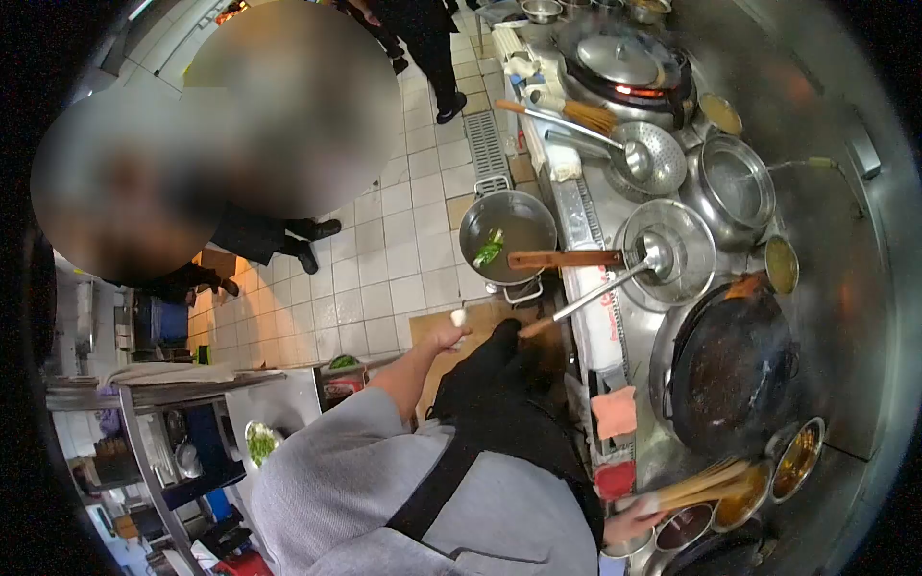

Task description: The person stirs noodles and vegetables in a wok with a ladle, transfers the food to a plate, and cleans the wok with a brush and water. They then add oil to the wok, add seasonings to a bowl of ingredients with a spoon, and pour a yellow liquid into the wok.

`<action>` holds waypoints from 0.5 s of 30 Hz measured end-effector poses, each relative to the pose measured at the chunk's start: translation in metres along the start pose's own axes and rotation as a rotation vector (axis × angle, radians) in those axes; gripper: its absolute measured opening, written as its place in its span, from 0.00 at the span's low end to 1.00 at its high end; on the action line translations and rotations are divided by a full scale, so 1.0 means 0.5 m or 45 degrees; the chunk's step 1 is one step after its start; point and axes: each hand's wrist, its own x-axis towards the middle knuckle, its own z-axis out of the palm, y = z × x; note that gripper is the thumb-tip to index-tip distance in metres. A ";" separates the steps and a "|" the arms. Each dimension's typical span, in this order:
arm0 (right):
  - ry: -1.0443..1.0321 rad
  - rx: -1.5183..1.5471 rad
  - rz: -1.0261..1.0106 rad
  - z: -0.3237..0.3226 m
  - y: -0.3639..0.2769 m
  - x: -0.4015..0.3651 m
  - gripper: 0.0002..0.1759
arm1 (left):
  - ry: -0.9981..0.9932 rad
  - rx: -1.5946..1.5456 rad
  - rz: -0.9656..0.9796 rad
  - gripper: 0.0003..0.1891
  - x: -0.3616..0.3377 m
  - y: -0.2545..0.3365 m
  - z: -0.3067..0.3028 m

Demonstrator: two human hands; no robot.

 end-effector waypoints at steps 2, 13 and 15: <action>-0.259 -0.081 -0.181 -0.021 -0.141 0.126 0.41 | -0.045 0.066 -0.015 0.24 -0.045 0.027 0.013; -1.358 0.209 0.160 0.415 -0.019 0.768 0.14 | 0.385 -0.635 -0.126 0.19 -0.263 -0.350 0.061; -0.782 0.081 0.284 0.377 -0.219 0.581 0.13 | 0.417 -0.586 -0.335 0.21 -0.314 -0.464 0.109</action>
